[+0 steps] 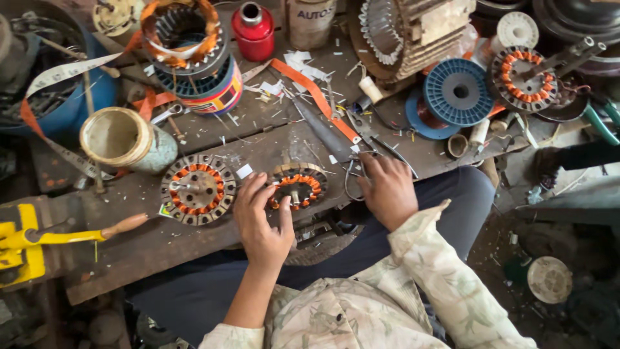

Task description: The person sits on the floor and works on a motor stator, using scissors to cut white insulating tape and inserting the pieces into the stator slots. The person repeatedly cuts tape and places it into the stator, handling the stator and tape throughout the process.

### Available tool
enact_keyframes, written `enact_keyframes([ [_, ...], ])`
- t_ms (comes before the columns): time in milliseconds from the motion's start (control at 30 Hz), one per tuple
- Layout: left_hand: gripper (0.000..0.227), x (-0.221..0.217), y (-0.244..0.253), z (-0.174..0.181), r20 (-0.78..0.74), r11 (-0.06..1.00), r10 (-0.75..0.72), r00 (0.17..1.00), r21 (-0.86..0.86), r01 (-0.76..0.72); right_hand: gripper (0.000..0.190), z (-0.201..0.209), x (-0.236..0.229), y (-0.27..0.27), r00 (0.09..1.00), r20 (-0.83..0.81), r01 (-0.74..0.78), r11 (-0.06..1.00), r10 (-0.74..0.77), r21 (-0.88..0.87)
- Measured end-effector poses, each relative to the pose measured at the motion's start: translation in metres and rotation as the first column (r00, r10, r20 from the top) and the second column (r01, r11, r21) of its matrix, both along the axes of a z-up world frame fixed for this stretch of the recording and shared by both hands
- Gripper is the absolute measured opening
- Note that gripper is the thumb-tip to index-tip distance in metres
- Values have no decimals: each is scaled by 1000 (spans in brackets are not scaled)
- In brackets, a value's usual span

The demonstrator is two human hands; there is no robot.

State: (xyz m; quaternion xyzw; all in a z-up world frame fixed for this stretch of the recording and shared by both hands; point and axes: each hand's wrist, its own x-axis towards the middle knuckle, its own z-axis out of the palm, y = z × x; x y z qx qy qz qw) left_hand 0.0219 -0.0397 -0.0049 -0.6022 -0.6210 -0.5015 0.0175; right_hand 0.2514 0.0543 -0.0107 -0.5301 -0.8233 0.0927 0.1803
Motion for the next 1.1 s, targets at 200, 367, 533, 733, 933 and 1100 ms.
enact_keyframes([
  [200, 35, 10, -2, 9, -96, 995, 97, 991, -1, -98, 65, 3, -9, 8, 996, -83, -32, 996, 25, -82],
  [367, 32, 34, -7, 9, -217, 974, -198, 956, 65, 216, 71, 20, 31, -7, 794, -549, -21, 890, -262, -455],
  [533, 42, 77, 33, 2, -400, 942, -321, 859, -230, 246, 83, 6, 79, -33, 243, -873, -356, 799, -422, -485],
  [733, 31, 117, 97, -9, -628, 885, -174, 758, -438, -160, 67, -45, 88, -65, 171, -830, -324, 766, -530, -556],
  [933, 17, 118, 119, -20, -604, 822, -194, 773, -530, -208, 65, -59, 89, -62, 228, -841, -317, 779, -491, -541],
  [1100, 17, 117, 109, 1, -459, 851, -231, 858, -523, -50, 69, -52, 88, -65, 295, -854, -339, 789, -429, -513],
])
